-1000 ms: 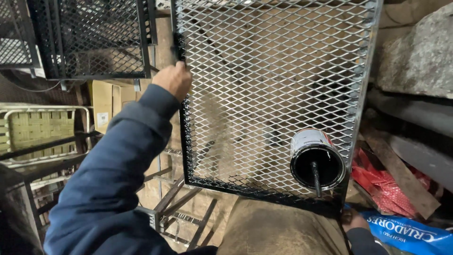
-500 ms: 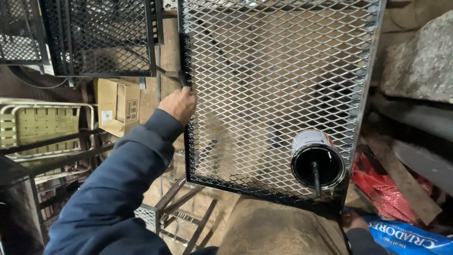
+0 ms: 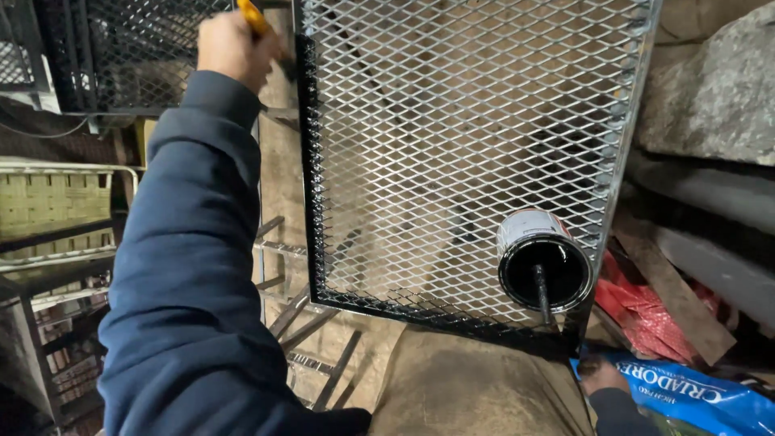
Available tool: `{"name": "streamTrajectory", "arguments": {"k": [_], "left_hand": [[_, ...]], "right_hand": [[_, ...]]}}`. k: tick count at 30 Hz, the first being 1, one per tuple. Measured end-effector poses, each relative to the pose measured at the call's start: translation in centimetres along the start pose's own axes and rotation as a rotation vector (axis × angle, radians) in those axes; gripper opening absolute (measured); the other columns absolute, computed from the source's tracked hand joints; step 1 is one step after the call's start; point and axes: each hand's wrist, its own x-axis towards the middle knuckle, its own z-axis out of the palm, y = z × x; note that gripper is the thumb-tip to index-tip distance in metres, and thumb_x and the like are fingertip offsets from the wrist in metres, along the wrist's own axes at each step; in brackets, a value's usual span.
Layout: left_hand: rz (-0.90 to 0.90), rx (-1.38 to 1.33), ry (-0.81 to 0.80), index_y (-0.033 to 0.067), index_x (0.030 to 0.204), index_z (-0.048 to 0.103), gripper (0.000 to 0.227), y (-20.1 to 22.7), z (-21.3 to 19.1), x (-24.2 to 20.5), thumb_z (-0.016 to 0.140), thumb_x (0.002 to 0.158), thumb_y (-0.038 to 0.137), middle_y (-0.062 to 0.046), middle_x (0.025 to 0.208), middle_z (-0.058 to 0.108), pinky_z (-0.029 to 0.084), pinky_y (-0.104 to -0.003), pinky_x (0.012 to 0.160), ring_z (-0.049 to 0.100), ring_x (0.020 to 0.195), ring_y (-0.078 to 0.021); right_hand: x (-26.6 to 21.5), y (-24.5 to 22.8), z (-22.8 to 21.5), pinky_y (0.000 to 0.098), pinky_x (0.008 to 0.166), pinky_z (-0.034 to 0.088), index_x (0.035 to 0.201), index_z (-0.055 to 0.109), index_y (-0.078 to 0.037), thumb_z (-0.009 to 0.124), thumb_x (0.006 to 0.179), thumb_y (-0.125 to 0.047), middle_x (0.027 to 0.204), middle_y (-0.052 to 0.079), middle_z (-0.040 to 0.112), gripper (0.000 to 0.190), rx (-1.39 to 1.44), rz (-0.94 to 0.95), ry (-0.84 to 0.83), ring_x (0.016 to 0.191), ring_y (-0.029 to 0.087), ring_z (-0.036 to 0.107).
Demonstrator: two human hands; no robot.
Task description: Painting metal mesh grates with black paint using a brush.
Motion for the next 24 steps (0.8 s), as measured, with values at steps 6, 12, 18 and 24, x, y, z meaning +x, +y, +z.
{"name": "streamTrajectory", "arguments": {"k": [6, 12, 18, 24], "left_hand": [[-0.178, -0.264, 0.123, -0.0030, 0.098, 0.074, 0.024, -1.1, -0.6, -4.5, 0.071, 0.108, 0.018, -0.005, 0.073, 0.072, 0.057, -0.027, 0.053, 0.067, 0.055, -0.0105], [-0.276, -0.546, 0.323, -0.0049, 0.104, 0.073, 0.022, -3.5, 1.1, -7.3, 0.070, 0.108, 0.016, -0.004, 0.076, 0.071, 0.054, -0.027, 0.051, 0.065, 0.056, -0.0095], [-0.363, -0.868, 0.274, -0.0055, 0.102, 0.071, 0.026, -4.8, 2.6, -9.3, 0.067, 0.109, 0.019, -0.005, 0.078, 0.070, 0.055, -0.026, 0.053, 0.065, 0.060, -0.0102], [-0.374, -0.760, 0.319, -0.0039, 0.109, 0.071, 0.024, -3.0, 1.9, -12.6, 0.069, 0.107, 0.019, -0.005, 0.084, 0.072, 0.057, -0.026, 0.055, 0.067, 0.065, -0.0082]], "right_hand": [[0.8, -1.3, -1.1, 0.0456, 0.089, 0.059, 0.108, 0.076, -0.017, 0.067, 0.084, -0.035, 0.108, 0.016, 0.079, 0.031, -0.012, 0.048, -0.068, 0.104, 0.039, 0.073], [-0.1, -4.7, -5.4, 0.0453, 0.090, 0.057, 0.118, 0.072, -0.016, 0.068, 0.084, -0.033, 0.111, 0.018, 0.077, 0.038, 0.087, -0.031, -0.041, 0.106, 0.040, 0.072], [-0.1, -4.9, -6.5, 0.0453, 0.093, 0.057, 0.119, 0.074, -0.016, 0.068, 0.088, -0.036, 0.116, 0.016, 0.078, 0.037, -0.010, 0.055, -0.115, 0.110, 0.039, 0.072], [-0.3, -5.9, -7.5, 0.0458, 0.095, 0.055, 0.125, 0.071, -0.017, 0.067, 0.088, -0.036, 0.119, 0.019, 0.075, 0.042, 0.005, 0.072, -0.117, 0.112, 0.041, 0.069]]}}
